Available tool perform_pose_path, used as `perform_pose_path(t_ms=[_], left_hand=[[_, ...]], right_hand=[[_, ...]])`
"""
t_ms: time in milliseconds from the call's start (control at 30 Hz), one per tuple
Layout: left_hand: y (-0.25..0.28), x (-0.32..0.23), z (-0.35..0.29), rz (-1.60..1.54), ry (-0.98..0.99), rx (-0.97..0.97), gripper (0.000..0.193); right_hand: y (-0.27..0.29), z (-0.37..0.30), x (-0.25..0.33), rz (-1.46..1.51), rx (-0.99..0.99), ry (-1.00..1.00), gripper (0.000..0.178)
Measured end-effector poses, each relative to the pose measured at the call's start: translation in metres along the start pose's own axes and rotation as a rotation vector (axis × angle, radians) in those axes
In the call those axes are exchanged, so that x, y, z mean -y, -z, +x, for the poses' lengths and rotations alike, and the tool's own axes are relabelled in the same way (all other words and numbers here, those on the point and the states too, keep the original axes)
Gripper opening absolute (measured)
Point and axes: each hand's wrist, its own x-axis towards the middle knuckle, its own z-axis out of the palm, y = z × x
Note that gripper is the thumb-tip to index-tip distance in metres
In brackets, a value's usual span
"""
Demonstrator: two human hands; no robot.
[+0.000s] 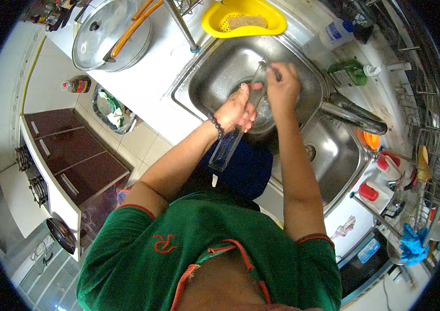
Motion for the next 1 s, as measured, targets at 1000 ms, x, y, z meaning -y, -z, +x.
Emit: perform_pose_path(t_ms=[1000], left_hand=[[0.006, 0.009, -0.010, 0.377, -0.180, -0.135, 0.051]], right_hand=[[-0.008, -0.035, 0.013, -0.203, 0.019, 0.101, 0.015]])
